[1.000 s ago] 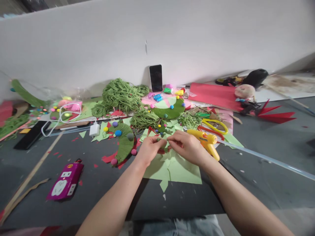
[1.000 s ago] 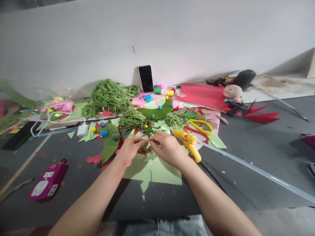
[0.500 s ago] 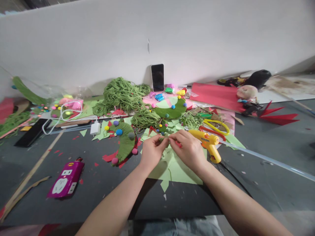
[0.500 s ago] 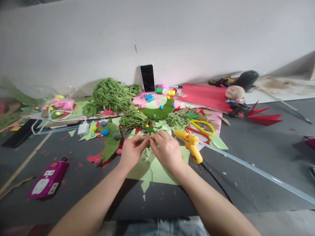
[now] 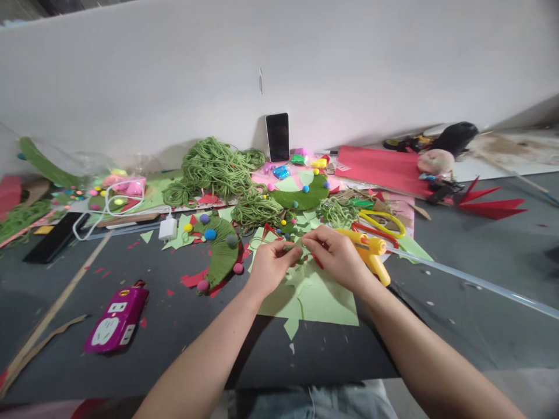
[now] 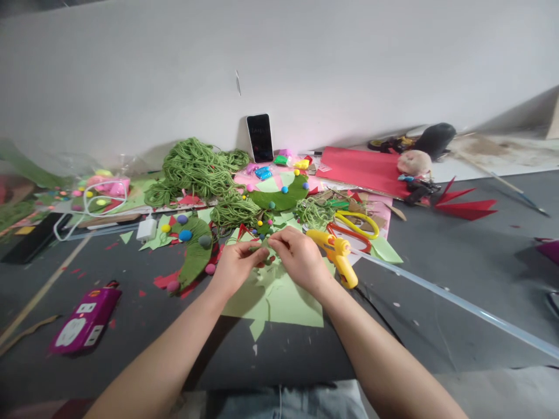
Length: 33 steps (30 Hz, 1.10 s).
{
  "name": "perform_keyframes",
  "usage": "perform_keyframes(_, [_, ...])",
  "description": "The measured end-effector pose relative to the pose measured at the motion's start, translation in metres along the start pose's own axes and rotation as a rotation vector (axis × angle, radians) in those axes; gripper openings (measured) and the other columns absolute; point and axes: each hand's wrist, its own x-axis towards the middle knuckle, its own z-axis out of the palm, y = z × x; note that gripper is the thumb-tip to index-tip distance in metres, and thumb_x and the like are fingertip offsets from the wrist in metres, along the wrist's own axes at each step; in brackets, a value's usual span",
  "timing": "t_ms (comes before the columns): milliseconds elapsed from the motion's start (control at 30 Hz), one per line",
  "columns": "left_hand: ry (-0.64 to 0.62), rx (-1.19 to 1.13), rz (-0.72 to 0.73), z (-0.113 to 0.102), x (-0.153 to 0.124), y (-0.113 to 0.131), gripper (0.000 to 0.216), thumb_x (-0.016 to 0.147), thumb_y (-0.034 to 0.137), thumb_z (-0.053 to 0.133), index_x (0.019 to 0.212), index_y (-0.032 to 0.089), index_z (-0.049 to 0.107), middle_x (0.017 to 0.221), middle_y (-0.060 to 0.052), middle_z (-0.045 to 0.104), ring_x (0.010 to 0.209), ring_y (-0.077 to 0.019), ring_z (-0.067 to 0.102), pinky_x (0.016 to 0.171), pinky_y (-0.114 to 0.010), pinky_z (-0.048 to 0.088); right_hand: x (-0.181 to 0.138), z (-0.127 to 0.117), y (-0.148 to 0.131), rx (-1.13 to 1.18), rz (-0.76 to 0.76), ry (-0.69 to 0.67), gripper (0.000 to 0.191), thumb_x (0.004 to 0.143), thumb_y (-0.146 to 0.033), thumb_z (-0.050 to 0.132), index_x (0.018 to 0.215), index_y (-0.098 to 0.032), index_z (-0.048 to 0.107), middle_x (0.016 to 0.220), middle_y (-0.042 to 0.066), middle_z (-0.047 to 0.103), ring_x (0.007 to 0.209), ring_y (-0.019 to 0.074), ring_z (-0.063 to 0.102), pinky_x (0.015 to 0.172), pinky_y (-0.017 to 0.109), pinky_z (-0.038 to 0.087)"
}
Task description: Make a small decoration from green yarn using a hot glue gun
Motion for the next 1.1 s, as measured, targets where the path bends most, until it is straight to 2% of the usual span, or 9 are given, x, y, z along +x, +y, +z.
perform_keyframes(100, [-0.003,-0.027,0.002,0.001,0.000,0.001,0.030,0.072,0.046,0.068,0.079,0.016,0.072,0.060,-0.002,0.065,0.054,-0.0130,0.056,0.054,-0.024,0.043,0.000,-0.001,0.000,-0.033,-0.005,0.007,0.014,0.088,-0.022,0.055,0.078,-0.019,0.065,0.075,0.002,0.063,0.069,0.0147,0.058,0.063,0.026,0.043])
perform_keyframes(267, [0.051,-0.018,0.032,0.002,-0.002,0.002,0.031,0.075,0.047,0.065,0.074,0.016,0.070,0.055,-0.002,0.063,0.049,-0.0124,0.055,0.048,-0.022,0.040,-0.005,0.002,-0.007,-0.226,-0.059,0.073,0.013,0.087,-0.025,0.058,0.079,-0.020,0.067,0.078,0.003,0.065,0.068,0.0149,0.059,0.061,0.025,0.042])
perform_keyframes(467, [0.123,-0.056,0.026,0.000,0.002,-0.003,0.030,0.073,0.046,0.067,0.074,0.016,0.070,0.051,0.000,0.059,0.047,-0.0123,0.054,0.047,-0.023,0.041,-0.010,0.008,-0.012,-0.333,-0.112,0.036,0.017,0.089,-0.022,0.053,0.086,-0.020,0.069,0.082,0.004,0.067,0.064,0.0132,0.060,0.055,0.023,0.042])
perform_keyframes(667, [0.084,-0.184,-0.003,0.000,0.004,-0.005,0.031,0.070,0.046,0.071,0.075,0.016,0.069,0.053,0.001,0.060,0.050,-0.0114,0.055,0.051,-0.023,0.045,-0.012,0.010,-0.010,-0.400,-0.182,0.107,0.020,0.088,-0.019,0.050,0.089,-0.019,0.070,0.080,0.004,0.067,0.067,0.0137,0.062,0.058,0.022,0.043])
perform_keyframes(833, [0.053,-0.277,-0.043,0.001,0.002,0.002,0.031,0.065,0.044,0.075,0.074,0.015,0.070,0.055,0.001,0.060,0.051,-0.0105,0.055,0.055,-0.024,0.049,-0.012,0.010,-0.010,-0.465,-0.231,0.118,0.022,0.088,-0.017,0.048,0.089,-0.019,0.070,0.077,0.004,0.066,0.069,0.0148,0.062,0.059,0.023,0.043])
perform_keyframes(1100, [0.037,-0.489,-0.160,-0.003,0.004,0.003,0.032,0.061,0.043,0.078,0.070,0.014,0.068,0.057,0.002,0.059,0.049,-0.0097,0.057,0.057,-0.026,0.051,-0.016,0.009,-0.014,-0.709,-0.425,0.129,0.027,0.092,-0.017,0.044,0.100,-0.018,0.069,0.069,0.005,0.060,0.065,0.0176,0.055,0.055,0.028,0.039])
